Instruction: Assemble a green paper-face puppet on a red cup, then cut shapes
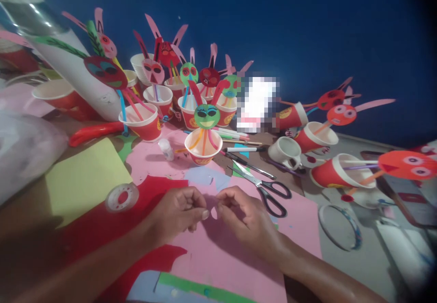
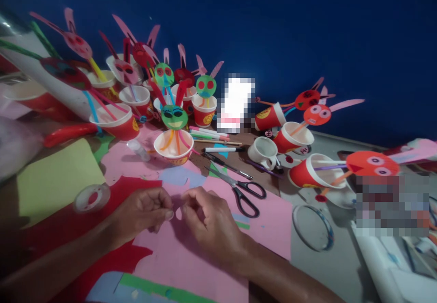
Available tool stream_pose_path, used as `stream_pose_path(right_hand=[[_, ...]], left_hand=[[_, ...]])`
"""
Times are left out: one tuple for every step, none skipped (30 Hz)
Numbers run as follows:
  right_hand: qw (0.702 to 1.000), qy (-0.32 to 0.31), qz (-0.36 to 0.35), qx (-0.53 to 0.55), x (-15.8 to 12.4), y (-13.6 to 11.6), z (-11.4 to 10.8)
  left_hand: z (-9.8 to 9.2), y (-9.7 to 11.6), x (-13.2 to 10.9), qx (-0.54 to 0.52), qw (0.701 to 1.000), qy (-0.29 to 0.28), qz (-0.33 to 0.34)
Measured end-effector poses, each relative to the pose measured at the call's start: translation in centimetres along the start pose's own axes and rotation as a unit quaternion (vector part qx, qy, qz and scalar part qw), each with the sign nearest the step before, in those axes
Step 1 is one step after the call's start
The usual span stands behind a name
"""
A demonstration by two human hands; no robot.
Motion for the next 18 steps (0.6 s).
stream_pose_path(right_hand=[[1.0,0.008,-0.011,-0.016,0.0,-0.2,-0.1],[0.999,0.015,-0.023,-0.031,0.0,-0.4,-0.2],[0.998,0.019,-0.037,-0.044,0.0,-0.7,-0.3],[0.997,0.022,-0.052,-0.053,0.0,-1.0,-0.3],[0.996,0.023,-0.065,-0.059,0.0,-1.2,-0.3],[0.995,0.025,-0.076,-0.063,0.0,-1.4,-0.4],[0.994,0.026,-0.083,-0.066,0.0,-1.5,-0.4],[0.993,0.027,-0.087,-0.069,0.0,-1.6,-0.4],[0.993,0.027,-0.088,-0.071,0.0,-1.6,-0.3],[0.993,0.025,-0.088,-0.073,0.0,-1.5,-0.3],[0.993,0.025,-0.087,-0.075,0.1,-1.4,-0.3],[0.993,0.026,-0.086,-0.078,0.1,-1.4,-0.2],[0.992,0.03,-0.085,-0.083,0.2,-1.3,-0.3],[0.992,0.036,-0.086,-0.089,0.3,-1.2,-0.3],[0.991,0.043,-0.089,-0.094,0.3,-1.2,-0.4],[0.99,0.047,-0.092,-0.099,0.4,-1.3,-0.4],[0.989,0.049,-0.094,-0.102,0.4,-1.3,-0.4],[0.989,0.049,-0.096,-0.103,0.4,-1.4,-0.4]], left_hand=[[0.1,0.0,0.0,0.0,1.0,-0.004,-0.006],[0.1,0.1,0.0,0.0,1.0,-0.006,-0.011],[0.2,0.1,0.1,-0.003,1.0,-0.007,-0.015],[0.2,0.2,0.1,-0.006,1.0,-0.006,-0.017],[0.2,0.2,0.2,-0.01,1.0,-0.003,-0.017],[0.1,0.2,0.2,-0.014,1.0,0.003,-0.015],[0.0,0.2,0.3,-0.017,1.0,0.013,-0.011],[-0.1,0.2,0.3,-0.016,1.0,0.023,-0.006],[-0.1,0.2,0.4,-0.012,0.999,0.03,-0.004],[-0.2,0.2,0.4,-0.008,0.999,0.032,-0.001],[-0.1,0.2,0.3,-0.005,1.0,0.03,0.002],[-0.1,0.2,0.3,-0.005,1.0,0.024,0.005],[0.0,0.2,0.2,-0.007,1.0,0.016,0.006],[0.1,0.3,0.2,-0.011,1.0,0.007,0.008],[0.2,0.4,0.1,-0.015,1.0,-0.001,0.009],[0.3,0.4,0.0,-0.017,1.0,-0.006,0.007],[0.3,0.4,-0.1,-0.016,1.0,-0.008,0.004],[0.3,0.4,-0.1,-0.015,1.0,-0.006,0.001]])
Point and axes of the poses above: each hand's wrist, its own x-axis towards the middle knuckle, its own z-axis out of the palm, y = z × x, the point moved 7 cm from there along x, towards the middle knuckle, and after that the axes turned 7 degrees about -x, right-handed, at the moved point
